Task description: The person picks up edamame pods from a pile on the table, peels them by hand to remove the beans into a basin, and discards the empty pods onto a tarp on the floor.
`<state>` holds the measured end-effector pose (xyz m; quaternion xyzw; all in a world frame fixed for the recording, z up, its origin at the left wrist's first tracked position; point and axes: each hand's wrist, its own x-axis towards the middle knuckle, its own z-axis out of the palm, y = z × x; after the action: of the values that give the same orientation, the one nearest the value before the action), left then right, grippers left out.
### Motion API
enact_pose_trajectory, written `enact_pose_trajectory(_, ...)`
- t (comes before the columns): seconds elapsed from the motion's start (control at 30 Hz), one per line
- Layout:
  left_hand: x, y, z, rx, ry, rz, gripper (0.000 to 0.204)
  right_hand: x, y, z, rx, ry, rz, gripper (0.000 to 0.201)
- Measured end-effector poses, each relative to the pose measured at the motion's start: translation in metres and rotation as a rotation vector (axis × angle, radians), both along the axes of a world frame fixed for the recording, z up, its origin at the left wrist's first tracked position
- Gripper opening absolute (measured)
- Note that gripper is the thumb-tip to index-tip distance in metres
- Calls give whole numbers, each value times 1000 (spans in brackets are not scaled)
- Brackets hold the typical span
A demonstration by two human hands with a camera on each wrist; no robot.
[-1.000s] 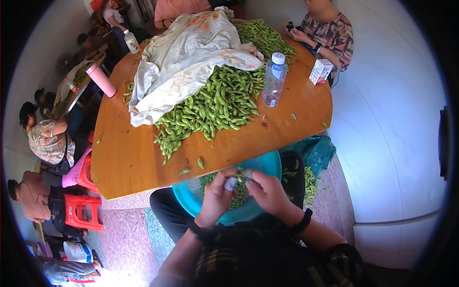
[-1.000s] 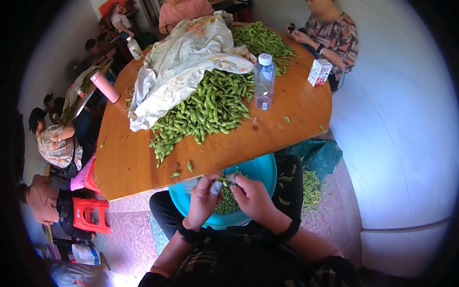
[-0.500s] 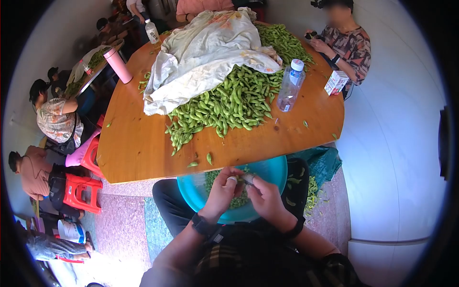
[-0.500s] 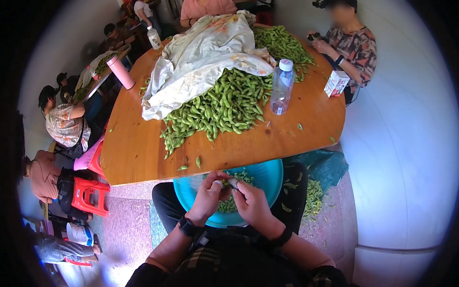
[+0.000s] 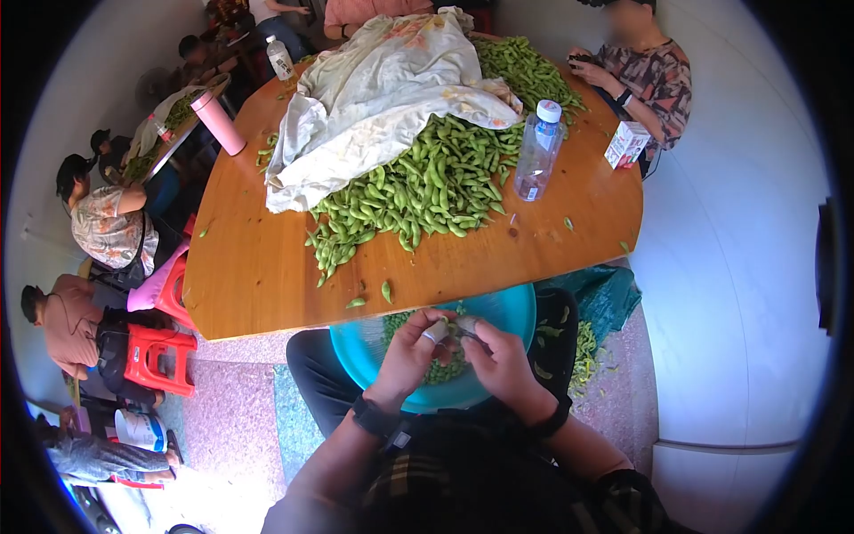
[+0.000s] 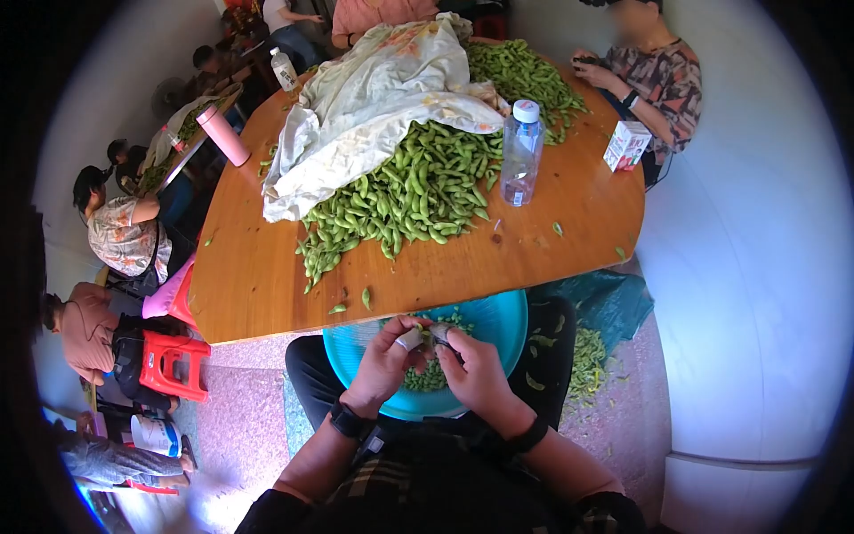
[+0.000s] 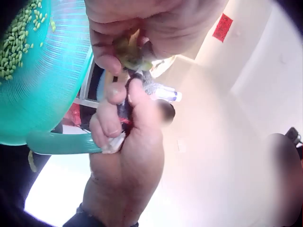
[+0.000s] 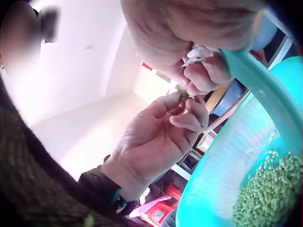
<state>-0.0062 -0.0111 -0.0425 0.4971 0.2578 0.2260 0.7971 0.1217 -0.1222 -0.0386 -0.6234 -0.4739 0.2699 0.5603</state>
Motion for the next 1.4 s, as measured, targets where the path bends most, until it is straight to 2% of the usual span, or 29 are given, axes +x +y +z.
enact_pose_trajectory(0.03,-1,1,-4,-1,2,-1,26,0,-1,2,-23,15,9,19)
enact_pose_trajectory(0.1,-3,5,-12,-182,-46,-9,25,1,-3,4,-46,30,17,19)
enact_pose_trajectory(0.23,-6,6,-14,-78,46,-24,25,11,-14,13,-66,-15,-117,18)
enact_pose_trajectory(0.3,-13,10,-20,1309,182,-64,24,27,-30,20,-77,-108,-261,20)
enact_pose_trajectory(0.33,-17,12,-10,1311,183,-60,24,40,-41,22,-60,-200,-332,21)
enact_pose_trajectory(0.4,-29,11,26,1504,406,140,30,68,-74,17,-304,-218,-449,18)
enact_pose_trajectory(0.43,-31,17,37,1490,497,222,34,81,-86,10,-304,-248,-493,16)
enact_pose_trajectory(0.47,-33,29,52,1575,648,201,36,91,-97,1,-305,-278,-537,14)
enact_pose_trajectory(0.53,-30,53,54,1719,672,205,33,96,-108,-7,-354,-285,-527,10)
enact_pose_trajectory(0.6,-31,68,49,1731,627,154,32,89,-102,-6,-302,-244,-488,10)
enact_pose_trajectory(0.67,-29,77,47,1750,575,92,30,69,-83,10,-351,-212,-441,14)
enact_pose_trajectory(0.73,-27,81,47,1712,543,86,27,53,-63,13,-194,-101,-249,21)
enact_pose_trajectory(0.77,-25,78,48,1717,538,80,27,45,-52,22,-231,-52,-165,25)
enact_pose_trajectory(0.8,-21,71,49,1574,556,62,22,38,-42,34,-267,-2,-83,29)
enact_pose_trajectory(0.83,-18,62,50,1432,572,42,17,31,-28,42,-236,44,-33,24)
enact_pose_trajectory(0.87,-12,50,49,1439,565,30,17,25,-18,48,-205,90,14,20)
enact_pose_trajectory(0.93,-3,26,46,618,219,15,14,20,-2,43,-199,187,44,21)
enact_pose_trajectory(0.97,-4,23,46,345,207,-90,16,20,2,42,-192,279,90,22)
enact_pose_trajectory(1.0,-3,21,42,346,204,-95,16,21,4,43,-192,277,84,22)
enact_pose_trajectory(1.07,-3,15,34,140,52,-72,17,20,5,46,-239,408,139,20)
enact_pose_trajectory(1.17,-6,14,34,123,86,-27,16,20,2,38,-264,407,201,19)
enact_pose_trajectory(1.27,-7,15,29,-2,43,18,14,11,-3,44,-247,374,120,18)
enact_pose_trajectory(1.4,-7,13,27,98,89,48,16,8,-6,44,-256,308,79,17)
